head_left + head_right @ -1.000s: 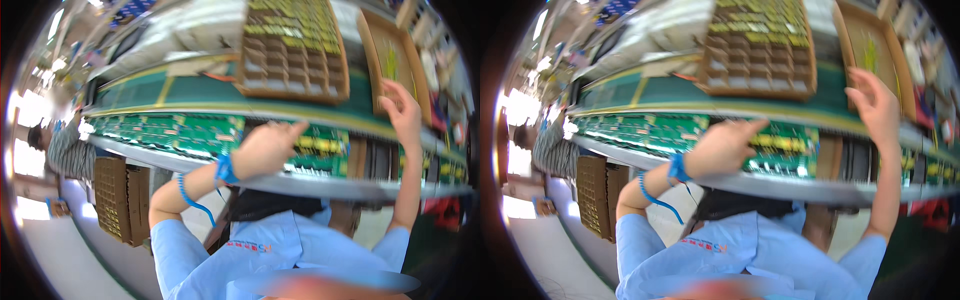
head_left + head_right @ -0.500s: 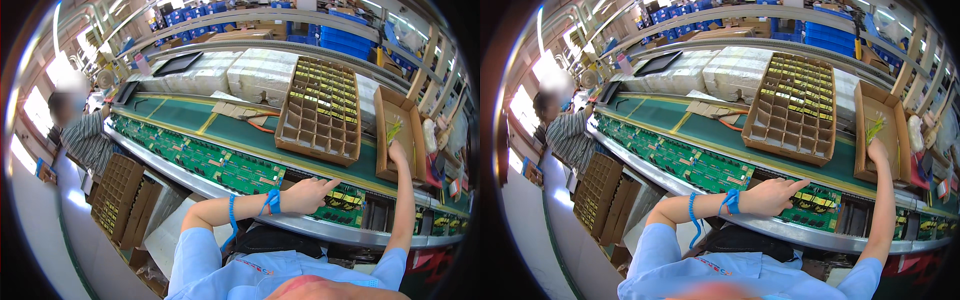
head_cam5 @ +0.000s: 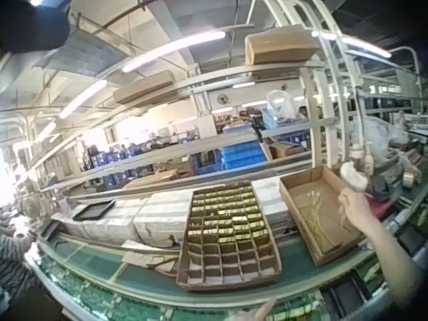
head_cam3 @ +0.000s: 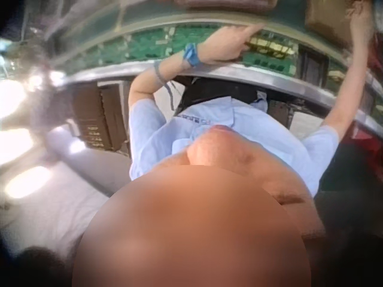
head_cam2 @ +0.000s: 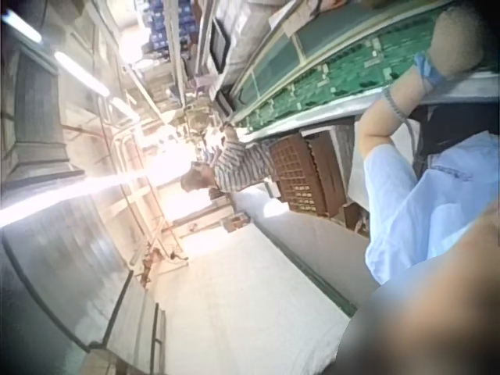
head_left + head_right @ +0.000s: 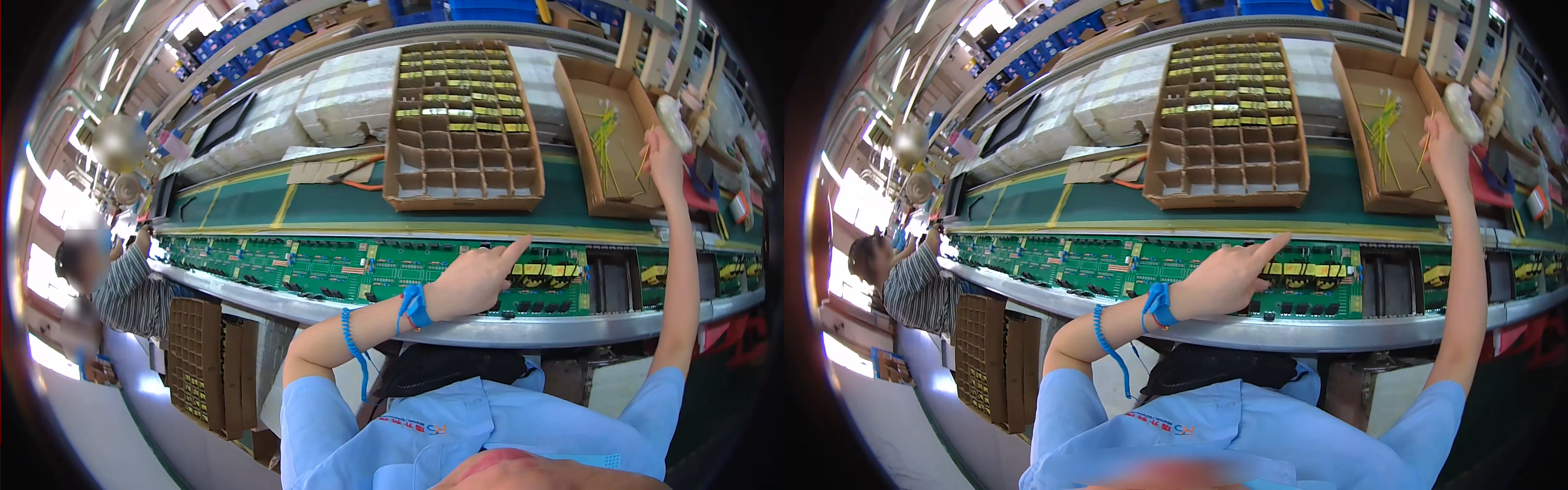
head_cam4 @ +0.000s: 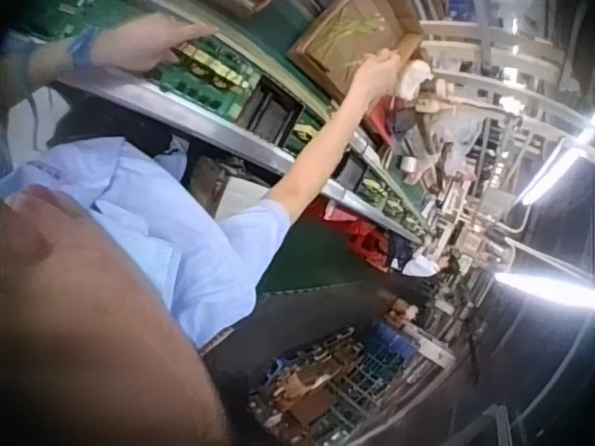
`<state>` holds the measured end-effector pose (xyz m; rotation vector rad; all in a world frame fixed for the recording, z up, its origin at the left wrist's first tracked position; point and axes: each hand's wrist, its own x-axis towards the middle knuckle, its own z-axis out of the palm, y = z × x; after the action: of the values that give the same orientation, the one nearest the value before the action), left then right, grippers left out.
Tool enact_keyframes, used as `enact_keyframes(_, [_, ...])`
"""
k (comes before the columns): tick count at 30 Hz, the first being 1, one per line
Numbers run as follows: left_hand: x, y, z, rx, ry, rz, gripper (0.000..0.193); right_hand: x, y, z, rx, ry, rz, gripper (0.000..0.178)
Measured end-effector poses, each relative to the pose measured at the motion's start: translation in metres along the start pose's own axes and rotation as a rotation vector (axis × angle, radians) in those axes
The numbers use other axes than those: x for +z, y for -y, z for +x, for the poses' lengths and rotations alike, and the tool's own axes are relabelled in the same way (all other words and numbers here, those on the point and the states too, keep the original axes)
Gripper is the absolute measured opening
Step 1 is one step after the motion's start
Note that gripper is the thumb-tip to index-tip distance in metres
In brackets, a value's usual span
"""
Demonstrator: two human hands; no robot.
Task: Install transformers and components onto printed circuit boards on an assembly line.
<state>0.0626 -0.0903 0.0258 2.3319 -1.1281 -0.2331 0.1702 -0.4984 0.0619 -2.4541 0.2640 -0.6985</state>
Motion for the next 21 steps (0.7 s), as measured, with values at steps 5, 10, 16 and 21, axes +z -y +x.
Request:
enact_keyframes(5, [0.003, -0.007, 0.007, 0.003, 0.017, 0.025, 0.076, -0.022, 0.042, -0.058, -0.027, 0.001, 0.573, 0.016])
enact_keyframes(10, [0.001, -0.005, 0.013, -0.016, -0.003, 0.019, 0.078, -0.024, 0.049, -0.120, -0.001, 0.310, 0.730, 0.018])
enact_keyframes(16, [-0.001, -0.007, 0.019, -0.057, 0.009, 0.008, 0.081, -0.013, 0.047, -0.154, -0.039, 0.424, 0.643, 0.020])
enact_keyframes(21, [0.003, -0.010, 0.022, -0.104, 0.057, 0.003, 0.081, 0.003, 0.036, -0.166, -0.103, 0.418, 0.581, 0.014])
